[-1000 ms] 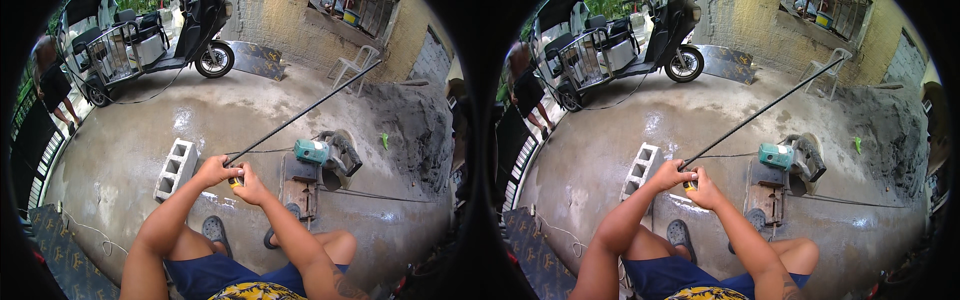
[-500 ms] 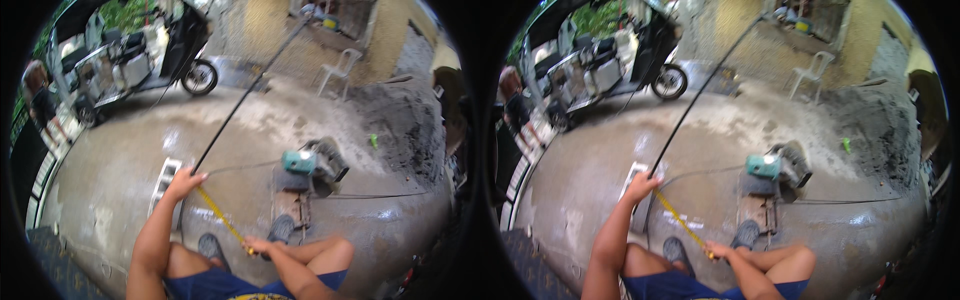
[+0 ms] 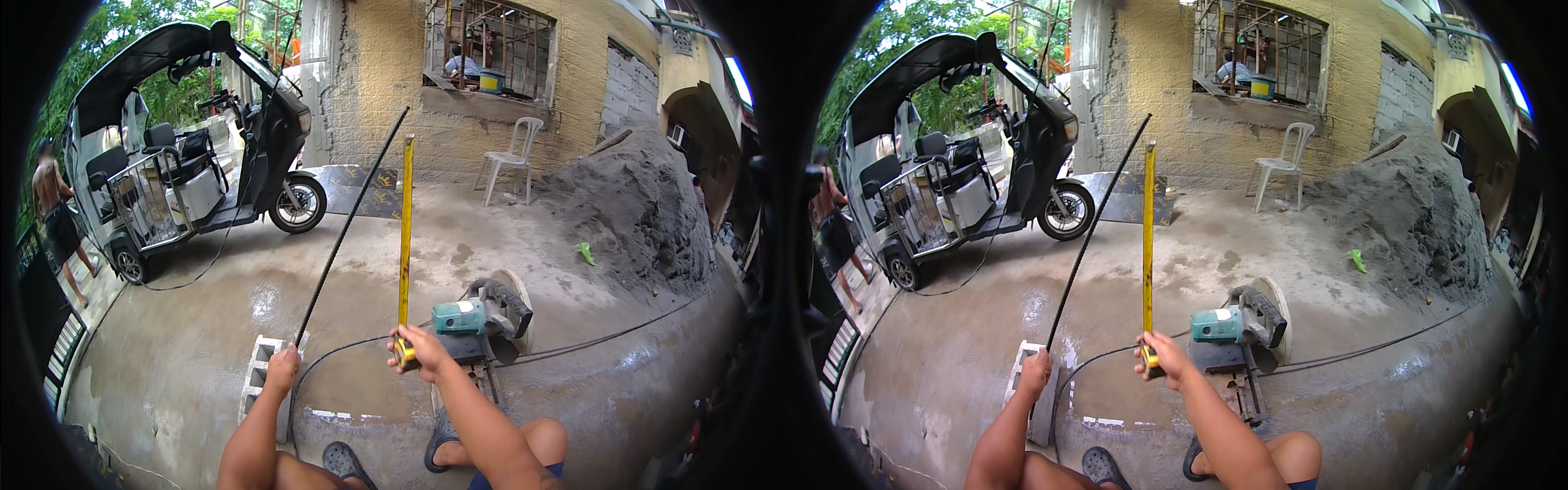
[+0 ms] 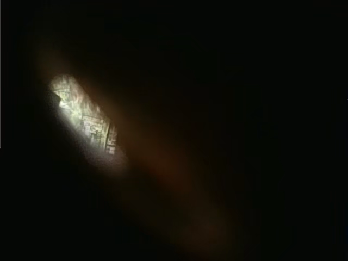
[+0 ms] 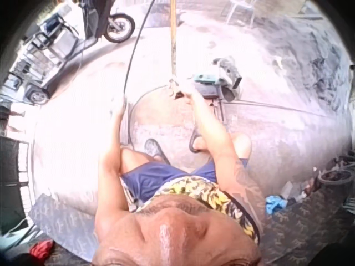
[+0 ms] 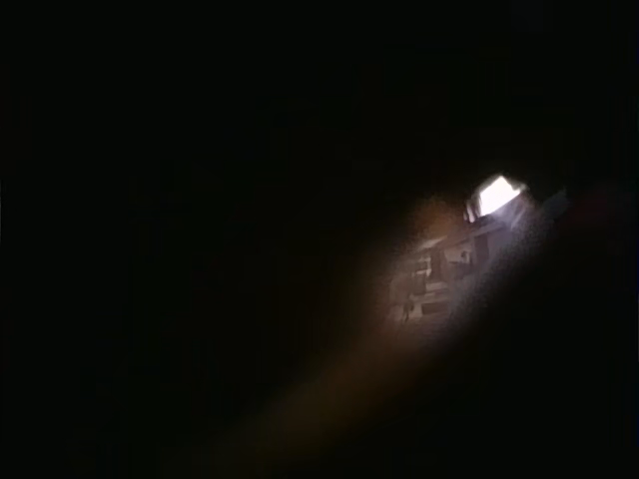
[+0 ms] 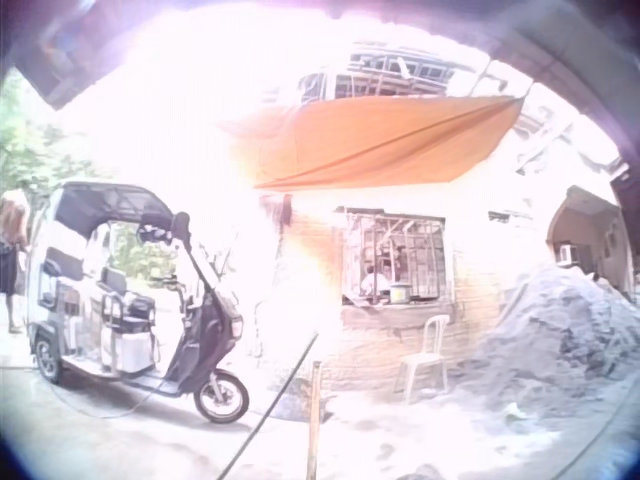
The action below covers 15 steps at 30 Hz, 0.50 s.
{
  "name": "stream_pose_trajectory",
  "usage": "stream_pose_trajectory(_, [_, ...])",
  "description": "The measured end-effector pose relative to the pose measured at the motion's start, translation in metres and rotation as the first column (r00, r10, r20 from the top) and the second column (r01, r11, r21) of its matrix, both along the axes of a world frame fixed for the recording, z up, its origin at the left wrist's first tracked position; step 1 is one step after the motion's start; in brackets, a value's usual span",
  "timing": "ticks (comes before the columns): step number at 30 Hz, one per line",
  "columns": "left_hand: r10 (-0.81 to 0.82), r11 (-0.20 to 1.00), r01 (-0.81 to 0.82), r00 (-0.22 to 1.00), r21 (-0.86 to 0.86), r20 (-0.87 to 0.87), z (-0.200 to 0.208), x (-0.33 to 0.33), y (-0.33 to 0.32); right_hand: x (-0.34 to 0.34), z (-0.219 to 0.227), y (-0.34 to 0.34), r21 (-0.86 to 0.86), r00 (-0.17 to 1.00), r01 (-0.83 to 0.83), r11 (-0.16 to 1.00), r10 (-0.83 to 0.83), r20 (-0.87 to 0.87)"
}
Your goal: The person measures metal rods with a tape measure and cuts them to length using a handheld angle grinder. The cut pieces are placed on the floor and later gathered into a bundle.
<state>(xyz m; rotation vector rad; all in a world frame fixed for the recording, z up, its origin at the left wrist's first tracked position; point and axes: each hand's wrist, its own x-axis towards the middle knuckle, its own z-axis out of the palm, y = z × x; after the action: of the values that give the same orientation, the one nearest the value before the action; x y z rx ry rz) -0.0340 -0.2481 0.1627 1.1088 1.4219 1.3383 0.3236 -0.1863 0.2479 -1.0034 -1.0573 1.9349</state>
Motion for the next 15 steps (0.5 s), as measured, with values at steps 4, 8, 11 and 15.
stream_pose_trajectory(4, [-0.035, 0.999, 0.035, 0.999, 0.016, -0.001, -0.003, 0.006, 0.006, 0.004, 0.047, 0.012, 0.022, 0.997, -0.006, 1.000, 0.008, -0.081])
stream_pose_trajectory(8, [-0.082, 0.996, 0.082, 0.997, 0.034, -0.002, 0.003, 0.018, 0.008, 0.007, 0.050, 0.008, 0.030, 0.984, -0.020, 0.999, 0.025, -0.178])
stream_pose_trajectory(11, [-0.087, 0.996, 0.087, 0.996, 0.017, 0.012, 0.007, 0.023, 0.006, 0.009, 0.054, 0.002, 0.006, 0.972, -0.017, 1.000, 0.018, -0.233])
stream_pose_trajectory(15, [-0.110, 0.993, 0.108, 0.993, 0.050, 0.045, 0.010, 0.022, 0.005, 0.007, 0.063, 0.005, 0.037, 0.973, -0.023, 0.999, 0.031, -0.231])
